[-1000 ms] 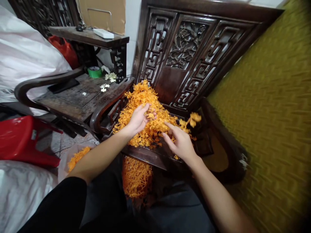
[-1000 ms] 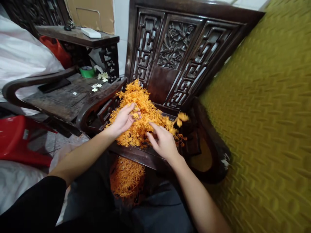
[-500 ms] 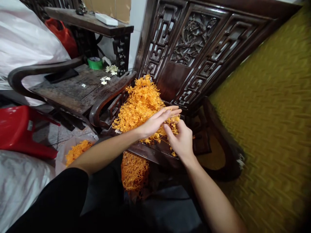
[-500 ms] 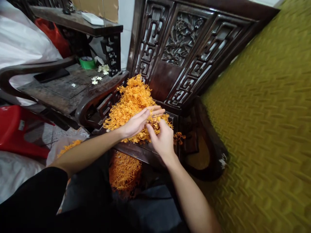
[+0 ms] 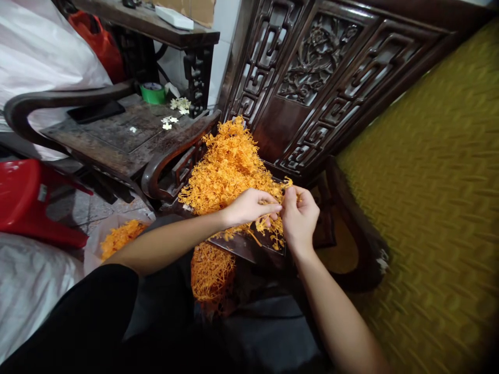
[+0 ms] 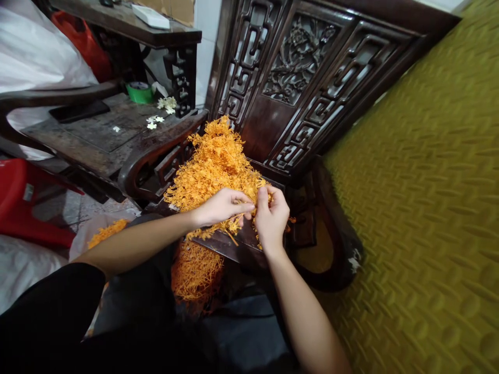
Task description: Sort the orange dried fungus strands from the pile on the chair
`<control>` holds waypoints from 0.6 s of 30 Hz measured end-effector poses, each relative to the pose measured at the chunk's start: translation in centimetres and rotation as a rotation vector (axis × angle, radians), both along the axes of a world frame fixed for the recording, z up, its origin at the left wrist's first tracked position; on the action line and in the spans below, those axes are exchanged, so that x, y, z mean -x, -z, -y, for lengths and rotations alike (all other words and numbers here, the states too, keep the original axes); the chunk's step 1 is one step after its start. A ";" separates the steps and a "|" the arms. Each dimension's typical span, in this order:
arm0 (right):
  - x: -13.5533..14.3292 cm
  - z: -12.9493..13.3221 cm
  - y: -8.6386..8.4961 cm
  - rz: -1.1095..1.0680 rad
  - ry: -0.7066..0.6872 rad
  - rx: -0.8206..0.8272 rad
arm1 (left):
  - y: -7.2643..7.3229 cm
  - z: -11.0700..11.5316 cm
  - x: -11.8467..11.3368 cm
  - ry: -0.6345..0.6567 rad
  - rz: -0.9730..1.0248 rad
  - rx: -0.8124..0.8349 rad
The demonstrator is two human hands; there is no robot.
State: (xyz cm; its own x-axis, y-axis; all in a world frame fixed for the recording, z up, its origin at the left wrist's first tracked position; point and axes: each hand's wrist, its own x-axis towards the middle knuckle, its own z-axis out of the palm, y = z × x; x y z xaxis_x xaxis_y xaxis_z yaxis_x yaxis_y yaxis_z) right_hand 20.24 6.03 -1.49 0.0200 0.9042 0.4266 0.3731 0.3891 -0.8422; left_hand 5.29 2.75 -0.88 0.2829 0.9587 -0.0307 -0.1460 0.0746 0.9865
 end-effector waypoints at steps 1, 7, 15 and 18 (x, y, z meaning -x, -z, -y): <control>-0.1 -0.1 -0.1 0.004 0.014 0.004 | -0.2 0.2 -0.3 -0.020 -0.015 -0.003; -0.2 -1.2 -1.2 0.092 0.126 -0.185 | -1.7 0.7 -1.7 -0.095 0.099 0.096; 0.2 -1.4 -1.5 0.070 0.113 -0.197 | -3.0 0.7 -1.3 -0.107 0.196 0.217; 0.5 -1.4 -1.5 0.070 0.103 -0.197 | -3.0 0.7 -1.4 -0.104 0.192 0.203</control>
